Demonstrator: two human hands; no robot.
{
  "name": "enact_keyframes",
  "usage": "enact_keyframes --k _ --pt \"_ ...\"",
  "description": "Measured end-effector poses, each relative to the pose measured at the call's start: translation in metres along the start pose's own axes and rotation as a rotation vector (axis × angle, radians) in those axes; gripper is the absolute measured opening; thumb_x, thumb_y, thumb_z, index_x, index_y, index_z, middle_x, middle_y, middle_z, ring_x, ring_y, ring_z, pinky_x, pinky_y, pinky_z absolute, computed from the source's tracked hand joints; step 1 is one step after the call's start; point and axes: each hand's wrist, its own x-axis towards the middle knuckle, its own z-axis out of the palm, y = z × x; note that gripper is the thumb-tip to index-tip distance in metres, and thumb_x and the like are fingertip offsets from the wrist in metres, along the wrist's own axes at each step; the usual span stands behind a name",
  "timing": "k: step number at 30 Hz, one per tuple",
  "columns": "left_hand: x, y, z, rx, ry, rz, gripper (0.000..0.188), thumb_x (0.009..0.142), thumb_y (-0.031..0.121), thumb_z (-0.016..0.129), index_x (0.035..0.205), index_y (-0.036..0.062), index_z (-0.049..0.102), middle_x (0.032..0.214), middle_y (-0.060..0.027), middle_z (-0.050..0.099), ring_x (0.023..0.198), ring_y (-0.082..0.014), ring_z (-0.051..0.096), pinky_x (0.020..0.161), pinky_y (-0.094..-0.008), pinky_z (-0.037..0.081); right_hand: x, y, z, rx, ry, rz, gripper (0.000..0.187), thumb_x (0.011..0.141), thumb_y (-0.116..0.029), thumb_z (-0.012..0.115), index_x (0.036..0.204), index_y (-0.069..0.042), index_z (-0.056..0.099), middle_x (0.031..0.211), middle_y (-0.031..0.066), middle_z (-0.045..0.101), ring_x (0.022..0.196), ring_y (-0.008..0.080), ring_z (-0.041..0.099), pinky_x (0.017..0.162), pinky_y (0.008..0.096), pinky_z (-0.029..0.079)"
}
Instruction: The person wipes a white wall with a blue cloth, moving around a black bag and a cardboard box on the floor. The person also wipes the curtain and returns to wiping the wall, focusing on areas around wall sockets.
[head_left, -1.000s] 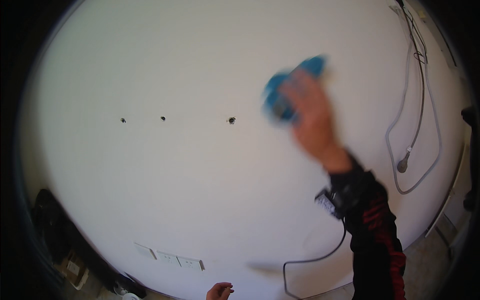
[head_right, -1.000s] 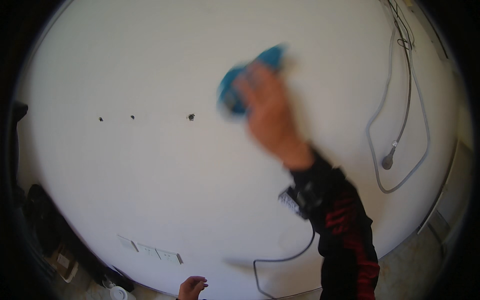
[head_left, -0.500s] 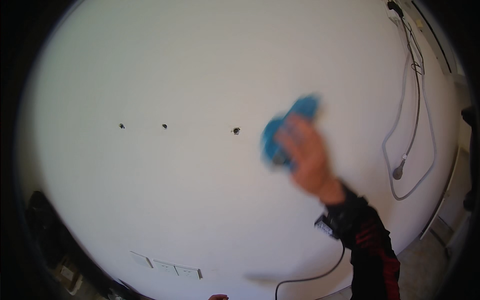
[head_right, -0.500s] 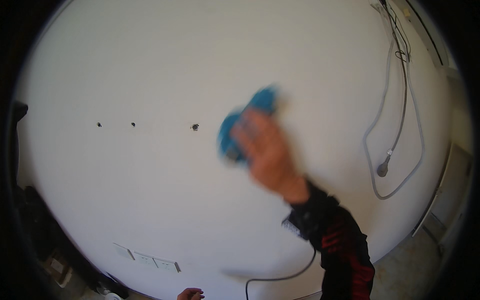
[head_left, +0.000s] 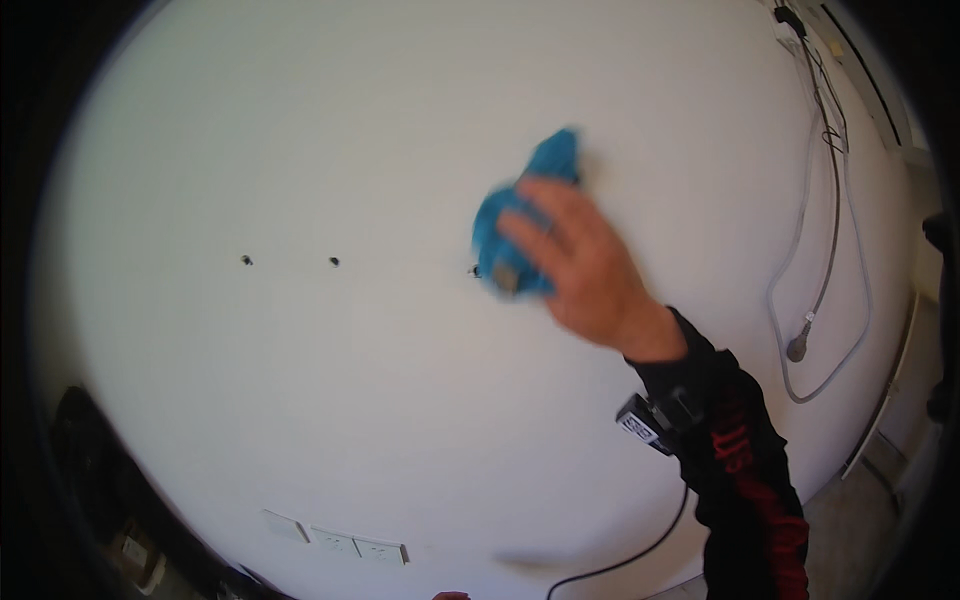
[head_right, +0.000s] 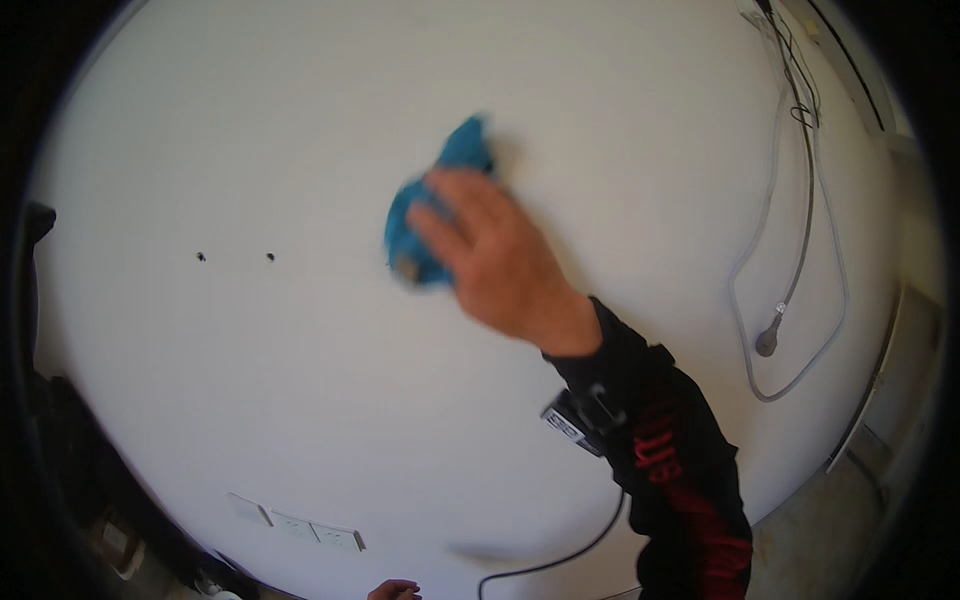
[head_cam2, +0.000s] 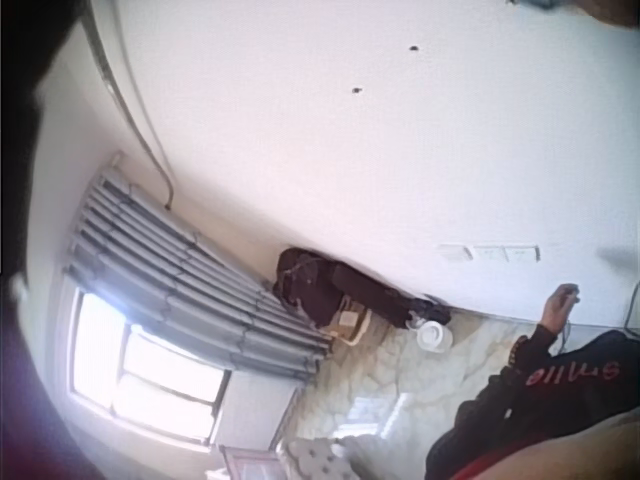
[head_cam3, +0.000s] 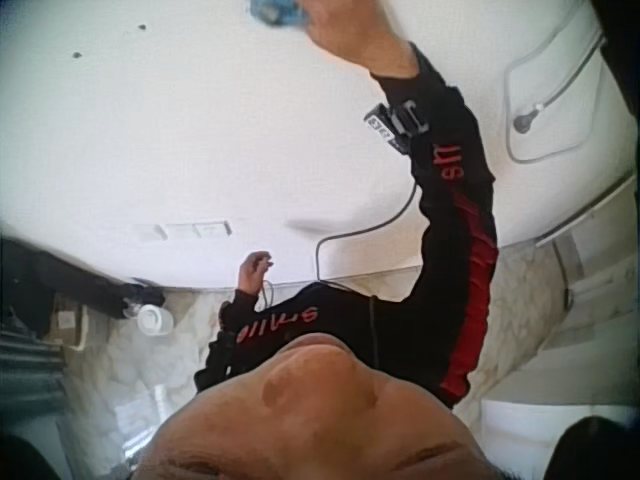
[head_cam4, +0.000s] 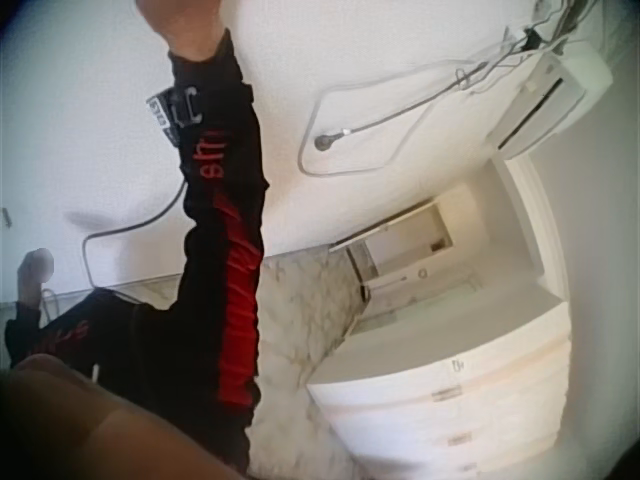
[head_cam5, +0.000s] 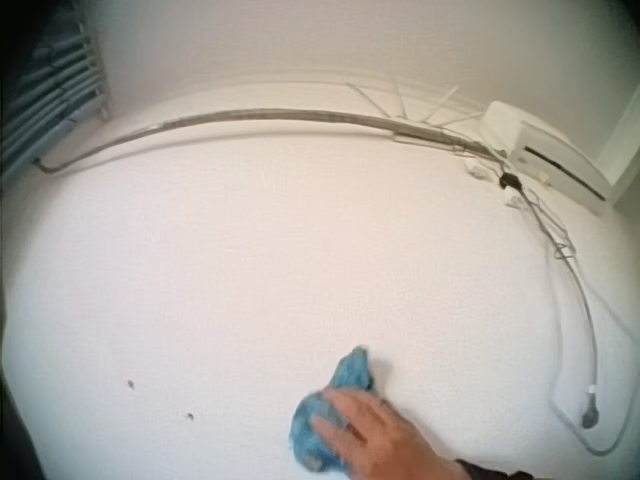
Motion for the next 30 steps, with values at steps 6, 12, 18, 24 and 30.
enact_keyframes --k 6,12,18,24,30 --pt "-0.009 0.007 -0.011 0.064 0.109 -0.013 0.023 0.094 0.012 0.057 0.11 -0.0042 0.06 0.097 -0.0119 0.066 0.086 -0.0199 0.067 0.073 -0.0305 0.053 0.02 0.095 -0.014 -0.348 0.355 0.336 0.046 0.078 -0.002 0.064 0.124 -0.006 0.059 0.131 0.022 0.049 0.122 0.0383 0.047 0.101 0.0456 0.042" --pt "-0.013 0.001 -0.008 0.027 0.099 -0.01 0.022 0.094 0.011 0.058 0.11 -0.0044 0.06 0.096 -0.0118 0.067 0.086 -0.0212 0.068 0.074 -0.0314 0.053 0.046 0.037 0.039 -0.21 0.238 0.111 0.037 0.078 -0.003 0.062 0.115 -0.003 0.062 0.125 0.0223 0.053 0.117 0.0385 0.05 0.097 0.0458 0.045" --pt "-0.023 -0.008 -0.027 0.103 0.167 -0.008 0.021 0.094 0.011 0.059 0.109 -0.0037 0.061 0.094 -0.0117 0.067 0.084 -0.0203 0.068 0.073 -0.0315 0.054 0.024 -0.106 0.047 0.25 -0.185 -0.391 0.02 0.079 -0.01 0.06 0.097 -0.005 0.068 0.113 0.0159 0.063 0.112 0.0311 0.058 0.093 0.0427 0.049" --pt "-0.033 -0.012 -0.032 0.097 0.223 -0.043 0.02 0.094 0.011 0.059 0.108 -0.0033 0.061 0.093 -0.0117 0.068 0.084 -0.0196 0.068 0.073 -0.0312 0.053 0.076 -0.001 0.061 -0.199 0.334 0.202 0.053 0.067 0.007 0.065 0.119 -0.005 0.06 0.129 0.0196 0.051 0.115 0.038 0.051 0.097 0.0435 0.045" --pt "-0.035 -0.016 -0.033 0.046 0.218 -0.083 0.02 0.094 0.011 0.058 0.108 -0.0033 0.06 0.092 -0.011 0.067 0.084 -0.0192 0.068 0.073 -0.0315 0.053 0.05 -0.127 0.092 0.268 -0.099 -0.335 0.03 0.078 -0.001 0.059 0.107 -0.003 0.063 0.122 0.0184 0.058 0.115 0.0347 0.055 0.099 0.0435 0.046"
